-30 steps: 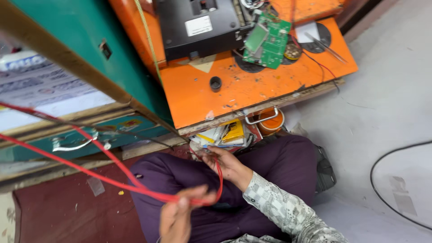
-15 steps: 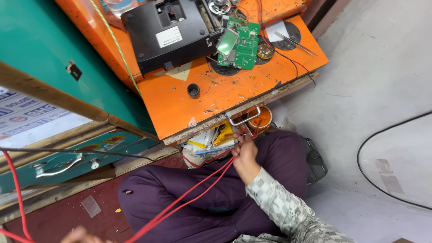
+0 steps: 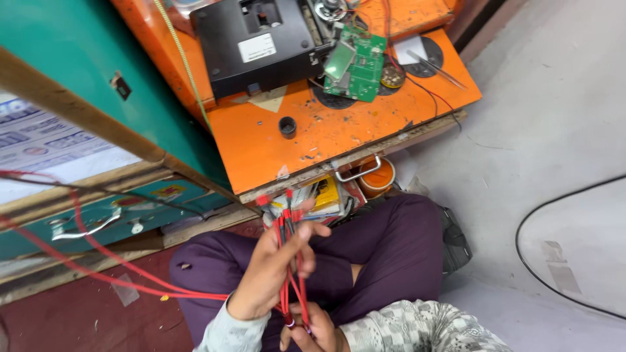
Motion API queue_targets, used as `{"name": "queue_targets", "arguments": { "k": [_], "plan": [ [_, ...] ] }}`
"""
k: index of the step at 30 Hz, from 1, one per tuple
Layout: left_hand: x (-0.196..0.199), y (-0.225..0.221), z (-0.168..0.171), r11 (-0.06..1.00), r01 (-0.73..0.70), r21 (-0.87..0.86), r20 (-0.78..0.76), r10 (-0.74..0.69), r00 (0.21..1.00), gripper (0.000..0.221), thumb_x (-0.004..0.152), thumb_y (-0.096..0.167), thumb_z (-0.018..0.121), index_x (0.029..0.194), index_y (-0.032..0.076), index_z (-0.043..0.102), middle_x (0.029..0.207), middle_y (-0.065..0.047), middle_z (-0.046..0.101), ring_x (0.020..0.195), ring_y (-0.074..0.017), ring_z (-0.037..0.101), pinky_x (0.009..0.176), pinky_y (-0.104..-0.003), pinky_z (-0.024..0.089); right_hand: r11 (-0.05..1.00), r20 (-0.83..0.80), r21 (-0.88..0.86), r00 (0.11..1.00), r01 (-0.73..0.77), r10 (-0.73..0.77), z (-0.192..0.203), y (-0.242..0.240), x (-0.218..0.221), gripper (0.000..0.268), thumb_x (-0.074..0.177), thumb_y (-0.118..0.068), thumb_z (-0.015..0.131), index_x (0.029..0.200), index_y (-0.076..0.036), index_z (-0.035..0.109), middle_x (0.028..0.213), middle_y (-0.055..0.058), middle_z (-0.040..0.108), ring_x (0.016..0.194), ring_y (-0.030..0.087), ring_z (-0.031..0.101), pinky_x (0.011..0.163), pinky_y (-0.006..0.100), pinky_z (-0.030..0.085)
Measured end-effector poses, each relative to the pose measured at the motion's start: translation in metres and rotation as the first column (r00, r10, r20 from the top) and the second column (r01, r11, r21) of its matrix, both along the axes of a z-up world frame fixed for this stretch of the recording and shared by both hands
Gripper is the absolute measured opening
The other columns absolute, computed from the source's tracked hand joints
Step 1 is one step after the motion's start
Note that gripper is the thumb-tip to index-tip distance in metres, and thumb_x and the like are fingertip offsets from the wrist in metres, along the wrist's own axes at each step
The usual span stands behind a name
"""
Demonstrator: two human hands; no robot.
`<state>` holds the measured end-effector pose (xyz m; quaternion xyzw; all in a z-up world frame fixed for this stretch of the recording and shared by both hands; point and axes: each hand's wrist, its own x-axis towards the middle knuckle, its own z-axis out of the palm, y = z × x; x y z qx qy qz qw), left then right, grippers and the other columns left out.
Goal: The person connects wires to a circuit board, uses tweezers to manipulate a component, and applies a soldering iron to points on the board.
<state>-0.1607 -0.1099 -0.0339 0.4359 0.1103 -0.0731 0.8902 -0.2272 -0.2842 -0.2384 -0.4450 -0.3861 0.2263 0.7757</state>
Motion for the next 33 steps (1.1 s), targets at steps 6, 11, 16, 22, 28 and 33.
{"name": "queue_targets", "arguments": {
  "k": [6,11,16,22,28,33],
  "plan": [
    [0.004,-0.005,0.006,0.958,-0.167,0.233,0.212,0.117,0.97,0.051,0.107,0.023,0.053,0.153,0.003,0.046,0.081,0.001,0.057,0.063,-0.0016,0.043,0.056,-0.019,0.035,0.993,-0.139,-0.116,0.99,-0.004,-0.012,0.033,0.019,0.022,0.054,0.104,-0.022,0.055,0.146,0.008,0.036,0.124,0.014,0.058,0.106,0.019,0.058,0.098,0.034,0.047],
    [-0.01,-0.007,-0.001,0.933,-0.143,0.331,0.251,0.059,0.966,0.05,0.106,0.019,0.056,0.153,0.004,0.049,0.084,0.002,0.055,0.07,-0.0028,0.045,0.063,-0.018,0.037,0.965,-0.129,0.035,0.959,0.259,-0.253,0.089,0.032,0.061,0.07,0.095,-0.034,0.062,0.149,-0.001,0.032,0.147,0.015,0.044,0.137,0.024,0.045,0.121,0.038,0.032],
    [-0.009,-0.014,-0.008,0.984,-0.132,0.116,0.305,0.092,0.948,0.058,0.109,0.031,0.044,0.158,0.001,0.041,0.104,-0.004,0.059,0.074,-0.0082,0.047,0.068,-0.023,0.039,0.916,-0.103,0.088,0.918,0.391,-0.382,0.141,0.025,0.096,0.059,0.1,-0.031,0.064,0.146,0.0,0.042,0.142,0.015,0.047,0.118,0.022,0.058,0.095,0.035,0.052],
    [-0.003,-0.019,-0.01,0.974,-0.207,0.089,0.398,0.156,0.904,0.064,0.107,0.031,0.038,0.156,-0.009,0.04,0.128,-0.008,0.055,0.084,-0.0122,0.048,0.085,-0.029,0.043,0.888,0.164,-0.083,0.886,0.451,-0.435,0.174,0.021,0.111,0.061,0.09,-0.004,0.083,0.139,0.0,0.048,0.132,0.01,0.045,0.097,0.013,0.063,0.082,0.028,0.058],
    [0.004,-0.026,-0.014,0.981,-0.182,-0.067,0.341,0.194,0.92,0.071,0.098,0.032,0.035,0.158,-0.004,0.033,0.15,-0.005,0.048,0.095,-0.0117,0.051,0.088,-0.028,0.042,0.799,0.419,-0.14,0.766,0.585,-0.488,0.185,0.017,0.118,0.045,0.083,-0.004,0.086,0.122,-0.001,0.063,0.115,0.007,0.055,0.087,0.009,0.066,0.072,0.021,0.058],
    [0.008,-0.03,-0.018,0.981,-0.162,-0.103,0.352,0.189,0.917,0.072,0.101,0.028,0.036,0.168,0.003,0.023,0.141,-0.01,0.047,0.106,-0.014,0.051,0.098,-0.031,0.042,0.71,0.486,-0.199,0.697,0.676,-0.527,0.184,0.014,0.122,0.031,0.084,0.0,0.084,0.111,-0.001,0.07,0.109,0.009,0.061,0.086,0.009,0.067,0.073,0.021,0.058]
  ]
}}
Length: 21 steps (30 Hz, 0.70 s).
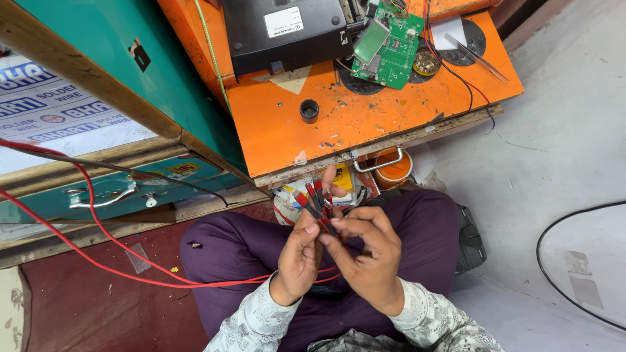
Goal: The person connects wires to a circuit board, uses tweezers to manipulate a component, and applies a soldering iron to points on the board.
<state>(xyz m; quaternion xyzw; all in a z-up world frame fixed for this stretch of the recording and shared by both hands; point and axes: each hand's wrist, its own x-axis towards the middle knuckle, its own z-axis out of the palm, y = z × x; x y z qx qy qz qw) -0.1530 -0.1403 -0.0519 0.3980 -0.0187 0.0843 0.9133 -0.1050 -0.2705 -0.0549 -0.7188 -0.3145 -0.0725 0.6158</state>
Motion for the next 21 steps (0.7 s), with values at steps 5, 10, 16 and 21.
{"name": "queue_targets", "arguments": {
  "k": [5,10,16,21],
  "plan": [
    [0.002,0.001,0.001,0.983,-0.047,0.18,-0.068,0.061,0.996,0.066,0.105,0.019,0.035,0.167,0.002,0.019,0.143,-0.01,0.046,0.123,-0.0158,0.049,0.113,-0.032,0.035,0.946,-0.387,0.309,0.896,-0.095,0.216,-0.016,-0.008,0.013,0.019,0.094,0.002,0.075,0.112,0.005,0.069,0.108,0.011,0.069,0.094,0.014,0.072,0.083,0.026,0.061],
    [0.004,-0.002,-0.011,0.983,-0.114,0.147,-0.063,0.124,0.99,0.066,0.105,0.015,0.05,0.163,0.001,0.023,0.138,-0.009,0.051,0.122,-0.0137,0.053,0.111,-0.03,0.043,0.942,-0.519,0.327,0.818,-0.08,0.25,-0.021,-0.015,0.026,0.018,0.098,-0.007,0.071,0.111,0.003,0.064,0.097,0.011,0.072,0.08,0.01,0.069,0.07,0.023,0.057],
    [-0.006,0.02,-0.017,0.842,-0.378,0.386,0.158,0.343,0.926,0.076,0.095,0.001,0.072,0.161,-0.001,0.035,0.117,-0.006,0.056,0.09,-0.0065,0.052,0.082,-0.023,0.047,0.876,-0.404,0.432,0.914,0.217,-0.027,0.013,-0.044,0.064,0.021,0.102,-0.014,0.069,0.116,-0.001,0.061,0.089,0.006,0.069,0.054,0.001,0.05,0.048,0.018,0.042],
    [0.008,0.032,0.006,0.856,-0.318,0.407,0.072,0.317,0.946,0.042,0.103,0.005,0.053,0.143,-0.003,0.04,0.11,-0.012,0.062,0.092,-0.0158,0.065,0.086,-0.036,0.062,0.888,-0.281,0.286,0.917,0.361,-0.283,0.023,-0.044,0.099,0.018,0.104,-0.011,0.072,0.115,0.002,0.067,0.088,0.003,0.06,0.06,0.002,0.049,0.052,0.019,0.038]
  ]
}}
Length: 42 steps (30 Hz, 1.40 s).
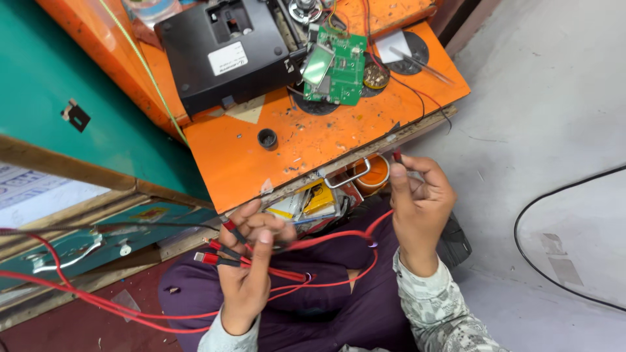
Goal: The person connects wires to a circuit board, uses tweezers to manipulate a component, and applies a soldering iron to points on the board.
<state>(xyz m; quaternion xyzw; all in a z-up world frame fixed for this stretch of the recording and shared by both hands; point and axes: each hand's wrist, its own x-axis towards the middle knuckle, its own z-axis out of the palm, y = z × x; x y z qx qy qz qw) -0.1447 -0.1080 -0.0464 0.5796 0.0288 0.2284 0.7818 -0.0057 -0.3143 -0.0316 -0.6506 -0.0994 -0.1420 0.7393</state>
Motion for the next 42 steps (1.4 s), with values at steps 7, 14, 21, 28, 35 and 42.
{"name": "queue_targets", "arguments": {
  "k": [7,14,21,28,35,42],
  "plan": [
    [0.045,0.017,0.018,0.971,-0.166,0.171,-0.233,0.204,0.951,0.027,0.11,0.01,0.053,0.132,-0.005,0.057,0.087,-0.015,0.061,0.077,-0.0238,0.059,0.073,-0.035,0.048,0.894,0.2,-0.436,0.98,0.108,-0.02,-0.003,0.018,0.058,0.015,0.096,-0.01,0.078,0.106,0.001,0.076,0.09,0.005,0.066,0.074,0.009,0.064,0.065,0.023,0.049],
    [0.18,-0.001,0.017,0.62,-0.23,0.75,0.039,0.306,0.951,0.018,0.094,0.009,0.071,0.108,0.0,0.064,0.096,-0.014,0.072,0.088,-0.0226,0.069,0.079,-0.035,0.054,0.759,0.286,-0.62,0.958,0.2,-0.019,-0.005,0.048,0.084,0.014,0.09,-0.012,0.081,0.1,-0.004,0.079,0.081,0.01,0.062,0.066,0.017,0.06,0.059,0.031,0.048],
    [0.205,-0.033,-0.004,0.859,-0.268,0.436,-0.151,0.364,0.919,0.015,0.1,0.01,0.062,0.112,0.001,0.06,0.085,-0.006,0.067,0.061,-0.0129,0.065,0.055,-0.033,0.053,0.816,0.202,-0.551,0.977,0.176,-0.074,-0.008,0.047,0.086,0.017,0.09,-0.014,0.08,0.104,-0.003,0.079,0.075,0.006,0.06,0.058,0.013,0.058,0.052,0.03,0.046],
    [0.223,-0.039,0.002,0.991,-0.126,-0.04,-0.216,0.115,0.97,0.03,0.099,0.009,0.061,0.128,0.003,0.061,0.091,0.0,0.067,0.049,-0.0028,0.053,0.041,-0.021,0.046,0.793,0.25,-0.563,0.962,0.234,-0.106,-0.01,0.052,0.089,0.015,0.089,-0.011,0.081,0.101,-0.003,0.08,0.071,0.006,0.059,0.055,0.014,0.056,0.051,0.03,0.043],
    [0.229,-0.043,0.003,0.989,-0.12,0.085,-0.258,0.139,0.956,0.034,0.097,0.008,0.067,0.131,0.004,0.067,0.08,0.0,0.065,0.051,-0.0015,0.051,0.041,-0.021,0.045,0.804,0.334,-0.52,0.935,0.289,-0.12,-0.019,0.056,0.096,0.014,0.091,-0.009,0.082,0.102,-0.002,0.078,0.072,0.005,0.058,0.056,0.012,0.057,0.051,0.029,0.044],
    [0.233,-0.051,-0.003,0.978,-0.191,0.083,-0.175,0.203,0.964,0.023,0.098,0.002,0.065,0.121,0.003,0.066,0.087,0.0,0.069,0.061,-0.002,0.06,0.046,-0.021,0.051,0.817,0.344,-0.498,0.931,0.292,-0.123,-0.02,0.056,0.098,0.014,0.09,-0.007,0.082,0.102,-0.002,0.078,0.073,0.005,0.062,0.058,0.012,0.062,0.052,0.028,0.047]
  ]
}}
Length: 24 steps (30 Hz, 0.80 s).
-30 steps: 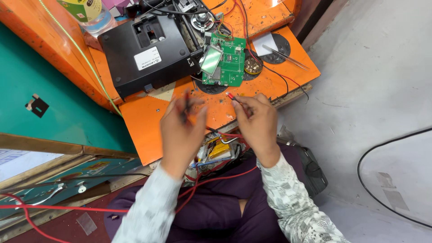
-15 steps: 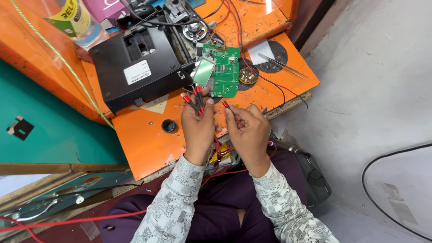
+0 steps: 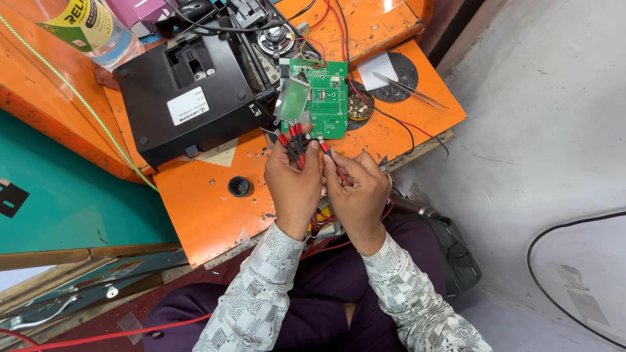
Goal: The person connects wires to a circuit board, uses tweezers to manipulate a component, and applies a soldering iron to points on the board.
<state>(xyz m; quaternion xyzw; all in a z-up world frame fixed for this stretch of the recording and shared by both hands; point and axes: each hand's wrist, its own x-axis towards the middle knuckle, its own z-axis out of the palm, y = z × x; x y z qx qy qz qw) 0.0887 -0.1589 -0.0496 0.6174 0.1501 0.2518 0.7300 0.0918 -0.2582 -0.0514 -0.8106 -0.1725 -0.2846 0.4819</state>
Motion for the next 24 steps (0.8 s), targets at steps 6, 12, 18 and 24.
{"name": "queue_targets", "arguments": {
  "k": [6,12,18,24],
  "plan": [
    [0.001,-0.0009,-0.0006,0.997,-0.023,0.075,0.007,0.022,1.0,0.016,0.101,0.004,0.063,0.116,0.003,0.066,0.081,0.001,0.064,0.063,-0.0012,0.058,0.048,-0.02,0.049,1.0,-0.004,-0.008,1.0,0.005,-0.005,-0.0006,0.0009,0.0002,0.014,0.09,-0.007,0.082,0.102,-0.002,0.078,0.073,0.005,0.062,0.059,0.012,0.064,0.052,0.027,0.047],
    [0.0018,-0.0014,0.0009,1.0,-0.002,0.007,-0.032,0.002,0.999,0.012,0.101,0.008,0.064,0.112,0.004,0.062,0.078,0.002,0.062,0.057,-0.0013,0.056,0.046,-0.02,0.047,1.0,0.003,-0.014,1.0,0.008,-0.008,-0.0033,0.0009,0.0004,0.015,0.089,-0.007,0.083,0.102,-0.002,0.078,0.073,0.006,0.062,0.059,0.013,0.063,0.052,0.028,0.047],
    [0.0028,-0.0015,0.0005,0.998,0.028,-0.05,0.028,-0.026,0.999,0.014,0.102,0.007,0.062,0.116,0.005,0.061,0.082,0.003,0.062,0.062,-0.0002,0.056,0.049,-0.019,0.046,1.0,0.0,-0.012,1.0,0.006,-0.005,-0.0034,0.0011,0.0005,0.015,0.088,-0.007,0.083,0.102,-0.002,0.079,0.071,0.005,0.061,0.057,0.013,0.061,0.051,0.029,0.044],
    [0.002,-0.0017,0.0009,0.997,0.043,-0.069,0.043,-0.04,0.998,0.019,0.103,0.006,0.062,0.121,0.004,0.067,0.084,0.003,0.064,0.063,0.0001,0.056,0.05,-0.019,0.045,1.0,0.004,-0.015,1.0,0.001,-0.001,-0.0028,0.0011,-0.0002,0.015,0.088,-0.005,0.083,0.101,-0.002,0.079,0.071,0.006,0.061,0.057,0.013,0.061,0.052,0.029,0.045]
  ]
}}
